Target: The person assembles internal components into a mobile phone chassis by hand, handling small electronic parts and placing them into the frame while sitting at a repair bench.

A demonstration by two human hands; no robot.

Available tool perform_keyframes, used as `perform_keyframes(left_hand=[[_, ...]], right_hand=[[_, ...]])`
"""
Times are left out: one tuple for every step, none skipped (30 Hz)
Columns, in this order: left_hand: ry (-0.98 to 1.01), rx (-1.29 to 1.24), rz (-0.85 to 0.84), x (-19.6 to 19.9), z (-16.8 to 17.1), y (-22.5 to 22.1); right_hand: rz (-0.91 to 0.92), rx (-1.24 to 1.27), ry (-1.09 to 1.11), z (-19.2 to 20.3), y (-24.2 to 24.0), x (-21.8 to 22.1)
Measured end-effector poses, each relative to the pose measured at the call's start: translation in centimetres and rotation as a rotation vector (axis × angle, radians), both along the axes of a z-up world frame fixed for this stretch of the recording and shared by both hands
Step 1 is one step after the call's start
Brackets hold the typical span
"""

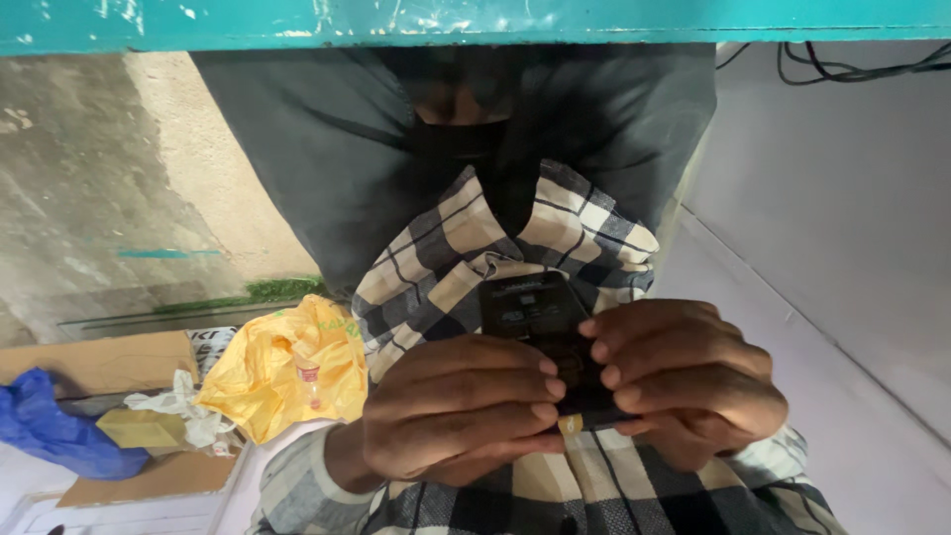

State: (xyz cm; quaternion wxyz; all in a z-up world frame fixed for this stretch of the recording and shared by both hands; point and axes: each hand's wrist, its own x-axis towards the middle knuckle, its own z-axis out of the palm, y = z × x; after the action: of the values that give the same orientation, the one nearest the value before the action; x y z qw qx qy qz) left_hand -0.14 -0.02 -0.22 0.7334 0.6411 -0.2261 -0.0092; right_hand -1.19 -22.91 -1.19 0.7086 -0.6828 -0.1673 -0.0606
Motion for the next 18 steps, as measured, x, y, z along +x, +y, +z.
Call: perform_keyframes(left_hand=[[-0.009, 0.007, 0.007, 0.1, 0.0, -0.1], [-0.019, 0.014, 0.013, 0.2, 0.0, -0.2], [-0.011, -0.006, -0.003, 0.3, 0.0, 0.0], [-0.003, -0.026, -0.020, 0.4, -0.2, 0.1], [0.005, -0.042, -0.030, 0.3, -0.2, 0.2], [0.037, -0.053, -0.020, 0.0, -0.1, 0.3], [0.070, -0.069, -0.012, -0.2, 0.0, 0.3], [0.103, -0.085, -0.004, -0.5, 0.0, 0.3], [0.098, -0.088, 0.010, -0.7, -0.1, 0.3], [0.093, -0.092, 0.023, -0.8, -0.3, 0.2], [0.090, -0.102, 0.033, -0.9, -0.5, 0.1], [0.103, -0.111, 0.038, -1.0, -0.6, 0.1], [0.115, -0.121, 0.039, -1.1, -0.6, 0.1], [0.127, -0.132, 0.041, -1.2, -0.7, 0.1], [0.133, -0.141, 0.035, -1.1, -0.7, 0.1], [0.140, -0.151, 0.029, -1.1, -0.7, 0.2], [0.146, -0.162, 0.021, -1.0, -0.7, 0.3], [0.142, -0.145, 0.021, -1.0, -0.7, 0.3]], right_hand=[[-0.004, 0.003, -0.002, 0.1, -0.1, 0.1], [-0.007, 0.007, -0.004, 0.3, -0.1, 0.2], [-0.005, 0.020, -0.005, 0.3, 0.0, 0.3], [0.004, -0.007, 0.003, 0.4, 0.1, 0.4], [0.020, -0.031, 0.010, 0.6, 0.0, 0.5], [0.036, -0.056, 0.017, 0.7, -0.1, 0.6], [0.030, -0.042, 0.023, 0.6, -0.1, 0.6], [0.023, -0.029, 0.029, 0.5, -0.1, 0.7], [0.011, -0.025, 0.038, 0.5, -0.3, 0.5], [0.054, -0.038, 0.056, 0.5, -0.5, 0.5], [0.093, -0.057, 0.076, 0.7, -0.8, 0.3], [0.132, -0.077, 0.096, 0.8, -1.0, 0.2], [0.123, -0.068, 0.092, 0.7, -1.1, 0.1], [0.115, -0.059, 0.088, 0.5, -1.0, 0.1], [0.107, -0.049, 0.083, 0.5, -0.8, 0.1], [0.106, -0.046, 0.080, 0.5, -0.7, 0.1], [0.104, -0.043, 0.077, 0.6, -0.5, 0.1], [0.102, -0.040, 0.073, 0.6, -0.4, 0.1]])
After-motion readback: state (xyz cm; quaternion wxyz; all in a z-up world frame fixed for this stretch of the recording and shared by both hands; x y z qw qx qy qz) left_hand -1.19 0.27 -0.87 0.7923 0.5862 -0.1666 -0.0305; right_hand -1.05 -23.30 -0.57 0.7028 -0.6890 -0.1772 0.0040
